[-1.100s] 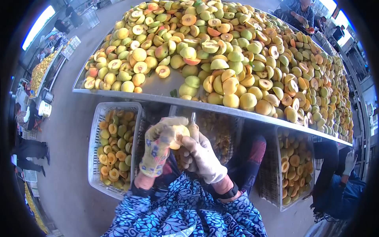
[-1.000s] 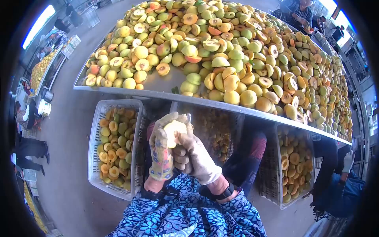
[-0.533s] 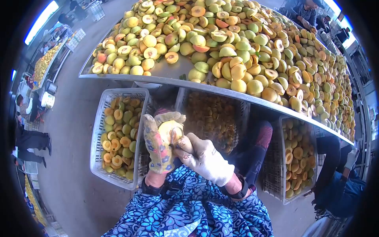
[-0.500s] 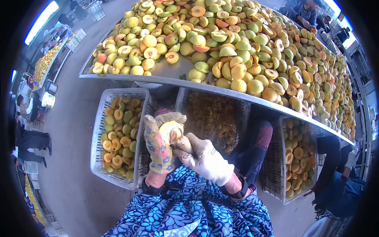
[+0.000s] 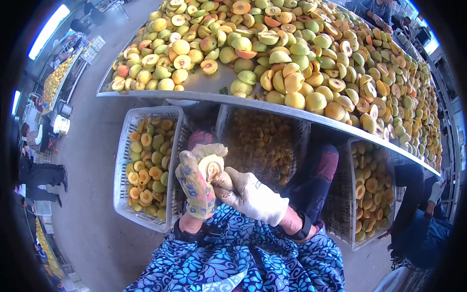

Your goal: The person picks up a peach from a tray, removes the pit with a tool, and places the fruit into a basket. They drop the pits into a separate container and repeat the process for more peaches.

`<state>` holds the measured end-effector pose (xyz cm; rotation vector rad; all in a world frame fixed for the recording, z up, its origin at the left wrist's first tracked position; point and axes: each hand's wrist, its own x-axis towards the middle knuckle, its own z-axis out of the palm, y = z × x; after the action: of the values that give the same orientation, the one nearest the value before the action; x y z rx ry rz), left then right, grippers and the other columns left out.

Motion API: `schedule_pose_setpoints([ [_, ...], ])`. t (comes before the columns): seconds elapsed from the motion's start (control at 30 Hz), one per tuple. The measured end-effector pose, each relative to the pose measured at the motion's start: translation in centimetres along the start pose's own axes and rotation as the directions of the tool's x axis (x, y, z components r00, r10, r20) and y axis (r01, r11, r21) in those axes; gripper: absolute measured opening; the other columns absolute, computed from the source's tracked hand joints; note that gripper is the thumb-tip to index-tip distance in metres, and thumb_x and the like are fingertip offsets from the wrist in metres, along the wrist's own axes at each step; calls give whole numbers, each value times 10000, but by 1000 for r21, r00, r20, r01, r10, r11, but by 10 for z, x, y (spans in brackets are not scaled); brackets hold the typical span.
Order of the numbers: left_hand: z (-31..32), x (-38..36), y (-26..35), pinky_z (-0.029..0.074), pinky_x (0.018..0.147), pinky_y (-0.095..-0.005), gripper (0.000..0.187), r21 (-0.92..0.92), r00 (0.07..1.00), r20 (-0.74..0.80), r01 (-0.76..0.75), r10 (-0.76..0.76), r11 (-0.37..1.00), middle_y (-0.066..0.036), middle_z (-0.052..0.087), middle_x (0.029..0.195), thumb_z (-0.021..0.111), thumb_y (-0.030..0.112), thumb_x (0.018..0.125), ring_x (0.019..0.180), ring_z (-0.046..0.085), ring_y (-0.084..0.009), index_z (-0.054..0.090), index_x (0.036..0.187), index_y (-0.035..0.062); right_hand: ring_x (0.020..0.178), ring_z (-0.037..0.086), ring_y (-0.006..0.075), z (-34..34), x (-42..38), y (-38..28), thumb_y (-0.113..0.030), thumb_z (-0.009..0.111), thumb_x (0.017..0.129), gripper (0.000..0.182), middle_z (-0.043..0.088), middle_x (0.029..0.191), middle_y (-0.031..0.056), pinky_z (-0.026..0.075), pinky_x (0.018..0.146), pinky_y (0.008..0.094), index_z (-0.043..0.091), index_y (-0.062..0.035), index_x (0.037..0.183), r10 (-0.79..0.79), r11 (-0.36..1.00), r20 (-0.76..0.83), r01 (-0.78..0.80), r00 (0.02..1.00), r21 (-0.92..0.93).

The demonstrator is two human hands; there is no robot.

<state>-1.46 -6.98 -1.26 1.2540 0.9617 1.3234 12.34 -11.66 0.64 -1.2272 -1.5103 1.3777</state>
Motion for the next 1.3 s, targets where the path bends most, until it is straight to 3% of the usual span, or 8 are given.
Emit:
schedule_pose_setpoints([
  [0.37,-12,26,22,518,685,-282,448,260,880,388,179,-273,949,-151,708,1011,425,361,1030,830,673,-177,698,976,9,780,598,159,-12,7,31,-234,582,971,277,645,854,101,499,708,339,575,-4,1124,-94,995,273,95,957,9],
  [0.47,-21,39,24,516,787,-283,529,94,850,521,35,-79,995,-147,671,1156,420,456,1024,977,654,-179,658,1121,-6,834,591,136,-9,6,16,-258,573,981,302,650,911,87,503,743,328,578,-2,1141,84,993,191,-97,978,62],
  [0.57,-22,16,14,479,977,-351,746,103,974,227,-17,-7,995,-170,608,1252,435,604,969,1152,589,-245,544,1278,-66,859,584,129,-1,5,26,-260,564,987,293,647,970,88,508,803,318,590,-19,1153,-41,980,89,23,995,196],
  [0.73,4,-3,2,523,655,-321,528,48,999,18,30,-30,998,-149,667,845,442,416,982,748,650,-218,653,903,-62,709,539,137,17,7,51,-240,536,988,259,572,781,40,483,654,324,582,-38,1144,-323,938,14,318,946,142],
  [0.8,6,2,5,465,568,-307,564,-8,989,16,148,-148,989,-129,651,761,440,454,992,639,613,-193,644,810,-39,611,515,95,-4,-3,12,-324,540,991,348,560,717,13,444,544,275,562,-18,1156,69,940,260,-150,963,306],
  [1.0,19,24,17,459,543,-303,574,-78,990,118,85,-75,993,-108,639,688,491,482,980,580,593,-191,652,770,-28,380,444,47,-3,-2,27,-426,550,984,360,468,553,-43,371,339,200,578,-75,1059,-20,770,354,-211,935,601],
  [1.13,6,47,28,456,555,-296,449,50,891,454,-37,10,998,-117,652,702,533,321,980,621,615,-181,661,732,-29,387,462,49,-10,-4,29,-417,552,983,328,475,547,-34,377,340,202,558,-95,926,-34,778,386,-218,922,590],
  [1.3,-16,69,27,526,643,-322,293,305,447,869,-147,-212,941,-106,704,764,588,241,930,721,691,-241,720,795,18,414,490,52,-8,-6,52,-373,571,982,276,504,581,-34,385,321,205,490,-148,845,11,580,626,-515,780,631],
])
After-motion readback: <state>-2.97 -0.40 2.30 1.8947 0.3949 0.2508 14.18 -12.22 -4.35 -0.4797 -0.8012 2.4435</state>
